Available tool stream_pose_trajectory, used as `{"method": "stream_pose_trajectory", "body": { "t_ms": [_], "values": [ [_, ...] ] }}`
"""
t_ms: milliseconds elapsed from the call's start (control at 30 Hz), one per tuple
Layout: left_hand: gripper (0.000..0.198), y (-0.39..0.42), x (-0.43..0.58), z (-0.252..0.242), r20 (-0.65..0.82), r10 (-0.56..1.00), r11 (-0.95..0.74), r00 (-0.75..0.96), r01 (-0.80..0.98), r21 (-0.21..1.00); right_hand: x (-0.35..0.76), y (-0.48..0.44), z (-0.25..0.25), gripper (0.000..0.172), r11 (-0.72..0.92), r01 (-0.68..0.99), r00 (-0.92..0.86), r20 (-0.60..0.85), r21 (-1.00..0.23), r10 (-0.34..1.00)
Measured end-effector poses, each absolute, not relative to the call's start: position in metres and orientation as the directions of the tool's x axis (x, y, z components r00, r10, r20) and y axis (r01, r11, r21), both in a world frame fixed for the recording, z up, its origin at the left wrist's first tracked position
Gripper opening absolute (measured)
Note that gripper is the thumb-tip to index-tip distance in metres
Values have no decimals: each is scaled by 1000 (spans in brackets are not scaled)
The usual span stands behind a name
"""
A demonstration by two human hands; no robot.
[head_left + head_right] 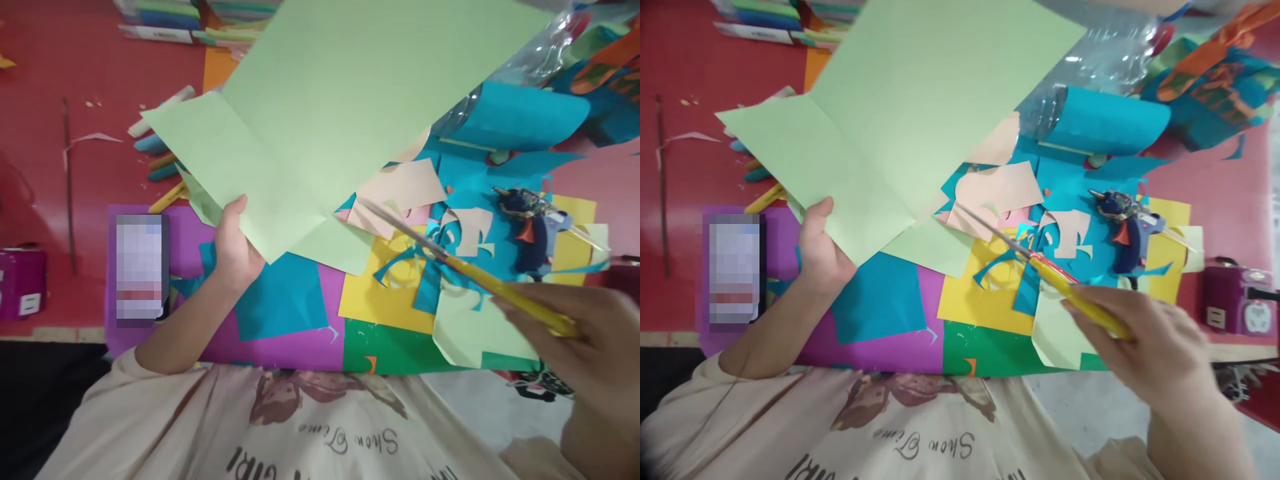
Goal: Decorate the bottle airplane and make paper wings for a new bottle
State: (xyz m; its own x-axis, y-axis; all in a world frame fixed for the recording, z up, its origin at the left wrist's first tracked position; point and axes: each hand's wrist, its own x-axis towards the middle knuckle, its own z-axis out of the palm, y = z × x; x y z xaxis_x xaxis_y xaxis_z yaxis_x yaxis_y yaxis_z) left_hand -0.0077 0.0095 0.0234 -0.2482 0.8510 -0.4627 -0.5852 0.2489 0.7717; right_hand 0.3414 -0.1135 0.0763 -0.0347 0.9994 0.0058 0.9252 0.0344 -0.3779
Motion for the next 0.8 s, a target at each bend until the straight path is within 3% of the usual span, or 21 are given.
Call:
{"method": "stream_pose_trajectory", "body": {
  "t_ms": [67,133,200,300,367,467,500,667,800],
  "values": [
    [32,10,-10,24,-439,864,231,-246,-580,781,312,-113,75,10,262,875,-230,126,-407,965],
    [33,10,-11,24,-434,869,228,-240,-583,780,286,-116,73,15,449,814,-424,152,-368,893],
    [33,10,-12,24,-425,874,225,-235,-581,783,270,-120,71,11,491,802,-492,89,-342,866],
    [33,10,-11,25,-426,877,235,-221,-576,783,269,-119,65,13,472,787,-523,-22,-398,852],
    [32,9,-11,25,-438,872,246,-218,-577,779,275,-110,59,19,442,807,-472,21,-392,881],
    [30,8,-10,25,-449,866,258,-218,-575,777,279,-87,47,36,313,915,-274,176,-254,945],
    [30,8,-10,25,-450,866,261,-217,-572,777,279,-78,43,38,274,928,-243,148,-251,959],
    [30,9,-10,23,-446,869,260,-214,-571,779,280,-44,32,23,35,839,-69,-43,-543,997],
    [26,10,-9,24,-467,857,267,-219,-586,765,291,-25,38,19,-127,760,261,120,-638,958]
  ]
}}
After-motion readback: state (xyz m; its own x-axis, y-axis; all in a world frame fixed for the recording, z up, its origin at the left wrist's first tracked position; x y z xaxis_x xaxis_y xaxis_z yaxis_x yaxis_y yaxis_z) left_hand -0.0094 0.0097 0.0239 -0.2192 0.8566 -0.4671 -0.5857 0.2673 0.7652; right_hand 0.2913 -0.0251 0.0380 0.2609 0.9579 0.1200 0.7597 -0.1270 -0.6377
